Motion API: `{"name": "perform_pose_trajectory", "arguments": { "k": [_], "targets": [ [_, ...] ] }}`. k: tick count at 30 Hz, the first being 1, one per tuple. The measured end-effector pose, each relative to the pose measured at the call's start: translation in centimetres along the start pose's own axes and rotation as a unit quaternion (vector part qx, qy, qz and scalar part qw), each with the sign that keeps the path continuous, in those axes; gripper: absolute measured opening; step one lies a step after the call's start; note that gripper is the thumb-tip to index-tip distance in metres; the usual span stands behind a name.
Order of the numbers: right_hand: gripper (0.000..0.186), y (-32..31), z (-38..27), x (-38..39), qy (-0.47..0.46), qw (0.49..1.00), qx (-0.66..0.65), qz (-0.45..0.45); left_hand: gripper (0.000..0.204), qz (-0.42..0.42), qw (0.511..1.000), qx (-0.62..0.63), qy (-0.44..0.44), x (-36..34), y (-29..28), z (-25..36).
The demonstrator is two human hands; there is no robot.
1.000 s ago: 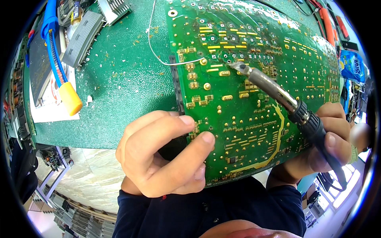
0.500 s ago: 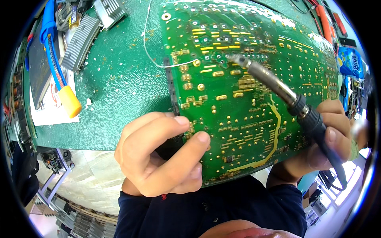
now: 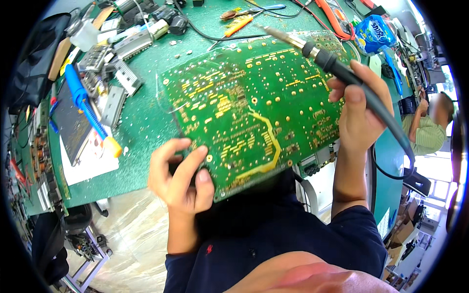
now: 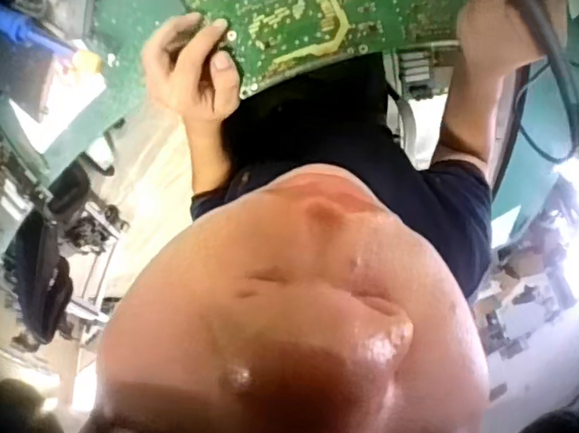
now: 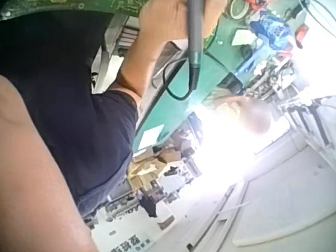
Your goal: The person solders components on a circuit board and then uses a screwdriver to work on internal parts of an electronic device.
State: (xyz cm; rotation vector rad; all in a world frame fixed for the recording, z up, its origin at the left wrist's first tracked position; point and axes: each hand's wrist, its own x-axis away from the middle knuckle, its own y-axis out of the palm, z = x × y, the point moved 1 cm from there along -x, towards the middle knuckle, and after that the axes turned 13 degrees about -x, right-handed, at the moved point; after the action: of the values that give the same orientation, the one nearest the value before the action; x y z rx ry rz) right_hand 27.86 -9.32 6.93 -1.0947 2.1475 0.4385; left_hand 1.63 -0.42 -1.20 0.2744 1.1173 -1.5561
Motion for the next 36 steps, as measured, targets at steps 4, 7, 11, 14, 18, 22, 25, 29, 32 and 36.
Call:
{"name": "perform_pose_trajectory", "arguments": {
  "k": [4,7,11,14,18,22,25,29,32,36],
  "targets": [
    [0.030,-1.0,-0.8,-0.4,-0.020,0.998,0.052,0.023,0.029,-0.005,1.000,-0.001,-0.003,-0.2,-0.8,0.3],
    [0.028,-1.7,-2.4,-0.7,0.018,0.998,0.063,0.026,0.026,-0.018,1.000,0.011,0.002,0.1,-1.0,0.7],
    [0.035,-3.1,-3.1,-2.9,0.055,0.995,0.075,0.024,0.025,-0.008,1.000,0.002,0.012,-0.5,-1.2,0.9],
    [0.047,-4.8,-2.2,-5.7,0.116,0.993,0.028,0.015,0.025,0.002,1.000,-0.007,0.015,-0.5,-1.6,1.2],
    [0.047,-7.3,-0.8,-9.6,0.160,0.987,0.001,0.020,0.022,-0.007,1.000,0.016,-0.004,-0.4,-1.4,1.5],
    [0.045,-7.1,2.0,-13.5,0.178,0.983,0.032,-0.030,0.021,-0.012,1.000,0.023,-0.014,-0.4,-1.4,1.7],
    [0.045,-5.6,5.2,-17.2,0.181,0.978,0.083,-0.066,0.021,-0.007,1.000,0.021,-0.010,-0.4,-1.6,1.7],
    [0.039,-3.0,10.8,-20.7,0.199,0.973,0.081,-0.084,0.021,-0.006,1.000,0.020,-0.012,-0.3,-1.7,1.6],
    [0.041,-0.2,13.8,-21.6,0.291,0.953,-0.030,-0.079,0.021,-0.004,1.000,0.010,-0.016,-0.2,-1.9,1.4],
    [0.040,1.7,17.7,-23.6,0.314,0.945,-0.059,-0.065,0.021,-0.010,1.000,0.011,-0.012,-0.4,-1.6,1.4]
  ]
}}
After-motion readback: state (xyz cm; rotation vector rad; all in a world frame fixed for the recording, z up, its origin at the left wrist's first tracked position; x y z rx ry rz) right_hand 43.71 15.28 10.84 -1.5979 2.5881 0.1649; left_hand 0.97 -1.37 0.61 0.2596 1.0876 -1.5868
